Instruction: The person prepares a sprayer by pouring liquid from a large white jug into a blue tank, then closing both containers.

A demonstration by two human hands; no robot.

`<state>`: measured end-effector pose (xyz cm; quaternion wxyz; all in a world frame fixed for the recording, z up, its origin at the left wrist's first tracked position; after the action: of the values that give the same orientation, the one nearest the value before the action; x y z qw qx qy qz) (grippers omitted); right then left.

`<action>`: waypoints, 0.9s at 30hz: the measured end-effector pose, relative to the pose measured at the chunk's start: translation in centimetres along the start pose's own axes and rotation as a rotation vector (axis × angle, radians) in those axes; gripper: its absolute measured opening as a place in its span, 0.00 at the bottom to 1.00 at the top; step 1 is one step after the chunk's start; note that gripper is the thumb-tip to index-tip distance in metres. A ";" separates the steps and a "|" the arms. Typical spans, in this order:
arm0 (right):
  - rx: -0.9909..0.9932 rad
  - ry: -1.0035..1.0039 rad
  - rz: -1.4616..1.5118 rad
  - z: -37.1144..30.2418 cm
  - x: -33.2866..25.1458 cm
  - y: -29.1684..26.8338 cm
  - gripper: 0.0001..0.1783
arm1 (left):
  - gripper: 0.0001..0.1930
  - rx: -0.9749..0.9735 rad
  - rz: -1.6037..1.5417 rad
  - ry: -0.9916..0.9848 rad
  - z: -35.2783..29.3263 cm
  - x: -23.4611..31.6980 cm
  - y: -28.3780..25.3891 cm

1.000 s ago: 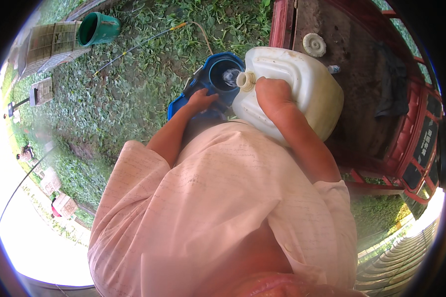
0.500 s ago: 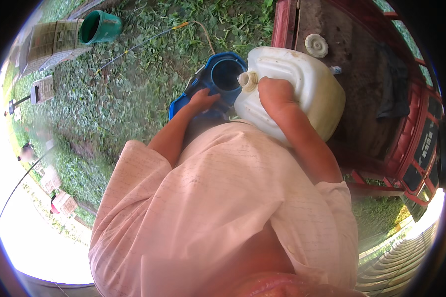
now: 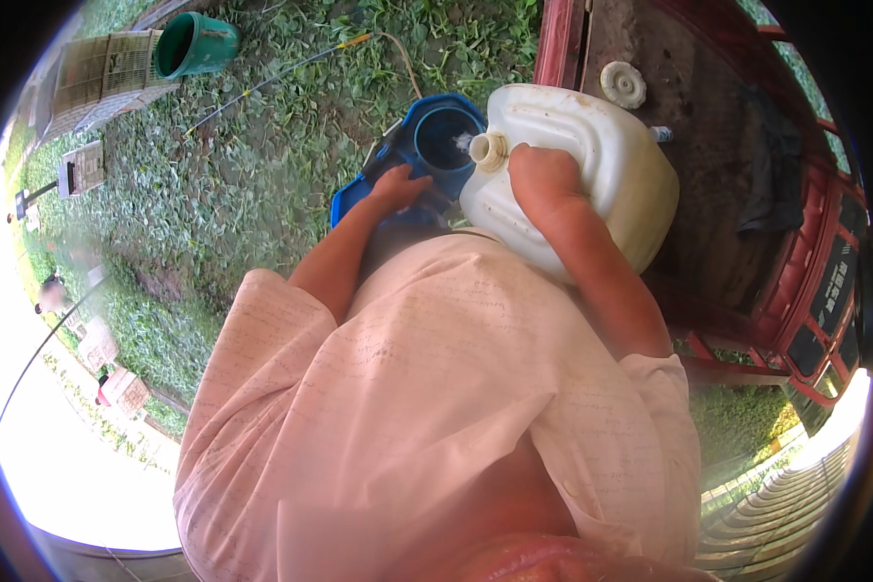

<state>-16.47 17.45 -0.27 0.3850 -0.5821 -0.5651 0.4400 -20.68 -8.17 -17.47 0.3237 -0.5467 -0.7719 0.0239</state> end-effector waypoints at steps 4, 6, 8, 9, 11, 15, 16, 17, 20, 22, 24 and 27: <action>-0.004 -0.013 -0.002 0.0 -0.1 -0.1 0.05 | 0.36 0.110 0.024 0.027 0.2 -0.5 0.4; -0.009 -0.014 -0.005 0.0 -0.1 -0.3 0.05 | 0.36 0.067 0.030 0.007 -0.1 0.1 0.1; -0.009 -0.010 -0.002 -0.1 0.0 -0.2 0.05 | 0.37 0.030 0.031 -0.005 -0.2 0.5 0.0; -0.004 -0.011 0.002 -0.1 0.0 -0.1 0.05 | 0.38 0.019 0.026 -0.010 -0.1 0.3 0.0; 0.001 -0.015 0.003 0.0 0.0 0.0 0.05 | 0.39 0.031 0.024 -0.011 -0.1 0.0 0.1; 0.018 -0.008 0.029 -0.1 0.1 0.3 0.06 | 0.39 0.015 0.031 -0.029 0.0 0.2 0.0; 0.027 -0.003 0.047 -0.1 0.1 0.3 0.06 | 0.39 -0.014 0.031 -0.042 -0.1 0.3 0.0; 0.019 -0.001 0.043 -0.2 0.1 0.2 0.06 | 0.39 0.010 0.026 -0.040 -0.1 0.2 0.1; 0.012 0.000 0.039 -0.1 -0.2 -0.4 0.06 | 0.40 0.054 0.006 -0.038 0.0 -0.1 0.4; 0.024 0.005 0.050 -0.1 -0.2 -0.4 0.06 | 0.40 0.040 -0.007 -0.036 -0.1 0.1 0.3; 0.015 0.039 0.069 0.0 -0.1 0.0 0.06 | 0.40 0.033 -0.001 -0.037 -0.1 0.1 0.2; 0.013 0.051 0.074 0.0 -0.2 -0.2 0.06 | 0.40 0.041 -0.007 -0.030 -0.1 0.0 0.3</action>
<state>-16.50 17.23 -0.09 0.3866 -0.6113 -0.5301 0.4426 -20.39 -8.08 -17.54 0.3234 -0.5370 -0.7777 0.0466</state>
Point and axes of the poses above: each hand's wrist, its own z-axis towards the middle knuckle, its own y-axis out of the palm, x = y × z, the point moved 3 cm from there along z, towards the middle knuckle, and after that the axes turned 2 degrees about -z, right-handed, at the moved point
